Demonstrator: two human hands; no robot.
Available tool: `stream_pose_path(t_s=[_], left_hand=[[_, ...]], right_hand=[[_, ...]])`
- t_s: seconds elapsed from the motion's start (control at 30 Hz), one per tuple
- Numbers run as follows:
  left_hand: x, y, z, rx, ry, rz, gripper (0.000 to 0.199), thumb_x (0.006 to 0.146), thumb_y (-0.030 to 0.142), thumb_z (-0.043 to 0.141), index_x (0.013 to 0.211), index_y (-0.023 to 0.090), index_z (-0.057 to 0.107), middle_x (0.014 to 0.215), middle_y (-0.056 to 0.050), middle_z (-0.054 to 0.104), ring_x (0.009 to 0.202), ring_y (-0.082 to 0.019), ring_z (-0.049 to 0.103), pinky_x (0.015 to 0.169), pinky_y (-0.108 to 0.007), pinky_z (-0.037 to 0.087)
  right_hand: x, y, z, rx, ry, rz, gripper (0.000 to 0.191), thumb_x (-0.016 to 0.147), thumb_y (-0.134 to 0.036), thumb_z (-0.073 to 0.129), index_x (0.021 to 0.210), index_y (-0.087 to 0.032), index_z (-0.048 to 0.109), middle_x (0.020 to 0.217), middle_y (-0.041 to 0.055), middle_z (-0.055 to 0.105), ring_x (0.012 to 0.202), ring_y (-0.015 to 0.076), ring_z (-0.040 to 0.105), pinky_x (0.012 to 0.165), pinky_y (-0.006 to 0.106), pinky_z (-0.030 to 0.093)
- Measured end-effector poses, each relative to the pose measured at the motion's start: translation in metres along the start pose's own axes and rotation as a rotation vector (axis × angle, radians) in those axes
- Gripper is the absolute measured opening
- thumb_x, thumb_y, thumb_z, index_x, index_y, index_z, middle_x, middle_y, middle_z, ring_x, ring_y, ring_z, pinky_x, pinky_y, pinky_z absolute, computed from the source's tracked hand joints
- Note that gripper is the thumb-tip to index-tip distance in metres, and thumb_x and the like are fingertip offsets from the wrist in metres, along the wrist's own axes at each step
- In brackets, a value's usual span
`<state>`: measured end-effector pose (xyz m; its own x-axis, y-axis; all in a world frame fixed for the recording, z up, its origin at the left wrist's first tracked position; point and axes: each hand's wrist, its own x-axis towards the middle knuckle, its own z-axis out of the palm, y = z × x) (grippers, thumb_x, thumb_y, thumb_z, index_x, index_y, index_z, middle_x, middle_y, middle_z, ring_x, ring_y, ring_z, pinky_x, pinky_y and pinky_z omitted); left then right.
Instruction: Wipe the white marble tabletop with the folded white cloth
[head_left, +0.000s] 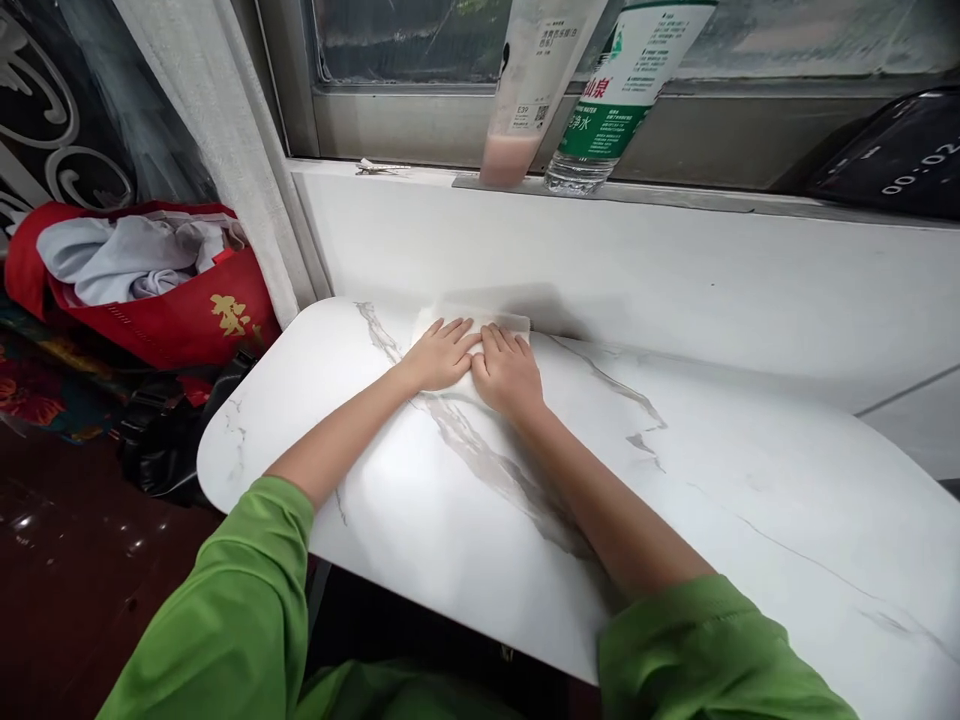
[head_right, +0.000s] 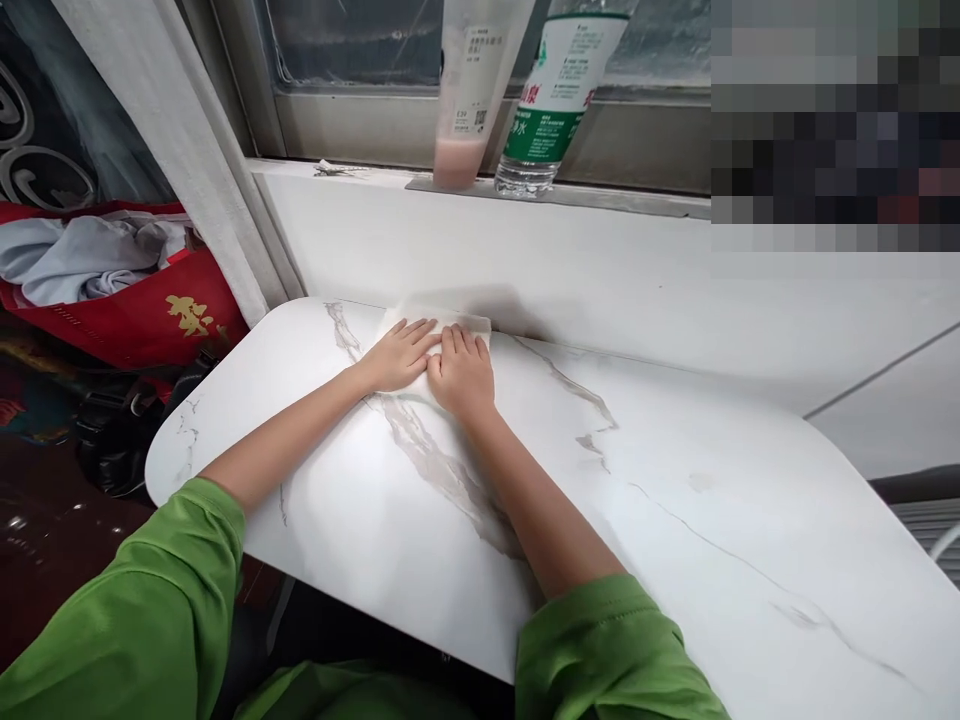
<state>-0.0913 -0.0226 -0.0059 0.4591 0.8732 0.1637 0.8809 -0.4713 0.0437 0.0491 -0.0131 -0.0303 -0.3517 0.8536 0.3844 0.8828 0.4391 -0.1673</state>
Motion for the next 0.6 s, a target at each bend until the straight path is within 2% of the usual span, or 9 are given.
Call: stream_pose_path(t_s=[0.1,0.2,0.3,0.4,0.5,0.6], left_hand=[[-0.031,0.013,-0.006,-0.009,-0.017,0.025,0.046,0.097,0.025,0.031,0.141,0.011,0.036,0.151,-0.014,0.03,0.14,-0.023,0.024,0.115,-0.043,0.016],[-0.082,0.034,-0.018,0.002,-0.022,0.072,0.047,0.097,0.027,0.03,0.14,0.008,0.035,0.15,-0.018,0.029,0.14,-0.027,0.025,0.115,-0.047,0.015],[-0.148,0.062,-0.035,0.006,-0.017,0.116,0.049,0.098,0.028,0.03,0.14,0.004,0.036,0.149,-0.021,0.029,0.141,-0.031,0.02,0.115,-0.051,0.014],[-0.205,0.089,-0.049,-0.002,0.005,0.069,0.049,0.097,0.027,0.032,0.14,0.004,0.034,0.15,-0.021,0.027,0.142,-0.032,0.015,0.114,-0.054,0.014],[-0.232,0.1,-0.054,-0.005,0.009,-0.017,0.049,0.096,0.024,0.032,0.14,0.003,0.032,0.15,-0.022,0.025,0.142,-0.031,0.014,0.114,-0.053,0.017],[-0.222,0.086,-0.049,-0.016,0.023,-0.134,0.05,0.094,0.021,0.03,0.139,-0.001,0.03,0.148,-0.024,0.028,0.141,-0.03,0.018,0.113,-0.05,0.024]], right_hand=[[-0.032,-0.021,-0.013,0.018,-0.03,0.038,0.055,0.09,-0.023,0.026,0.135,0.002,0.042,0.142,0.0203,0.043,0.134,0.0281,0.036,0.111,0.046,0.026],[-0.079,-0.045,-0.032,0.048,-0.079,0.01,0.055,0.091,-0.023,0.024,0.136,0.002,0.041,0.144,0.0196,0.04,0.136,0.027,0.032,0.112,0.047,0.024],[-0.134,-0.069,-0.056,0.118,-0.112,-0.111,0.054,0.094,-0.025,0.023,0.139,0.0,0.038,0.147,0.0167,0.037,0.14,0.0237,0.026,0.114,0.045,0.022],[-0.175,-0.09,-0.076,0.185,-0.138,-0.255,0.053,0.095,-0.025,0.025,0.144,-0.004,0.032,0.151,0.0129,0.03,0.143,0.0207,0.016,0.115,0.044,0.022],[-0.185,-0.105,-0.083,0.206,-0.18,-0.333,0.054,0.094,-0.023,0.029,0.145,-0.005,0.03,0.152,0.0116,0.028,0.143,0.0205,0.014,0.115,0.044,0.022],[-0.157,-0.114,-0.073,0.196,-0.219,-0.338,0.055,0.09,-0.019,0.03,0.143,-0.004,0.035,0.151,0.0121,0.031,0.142,0.022,0.021,0.115,0.043,0.022]])
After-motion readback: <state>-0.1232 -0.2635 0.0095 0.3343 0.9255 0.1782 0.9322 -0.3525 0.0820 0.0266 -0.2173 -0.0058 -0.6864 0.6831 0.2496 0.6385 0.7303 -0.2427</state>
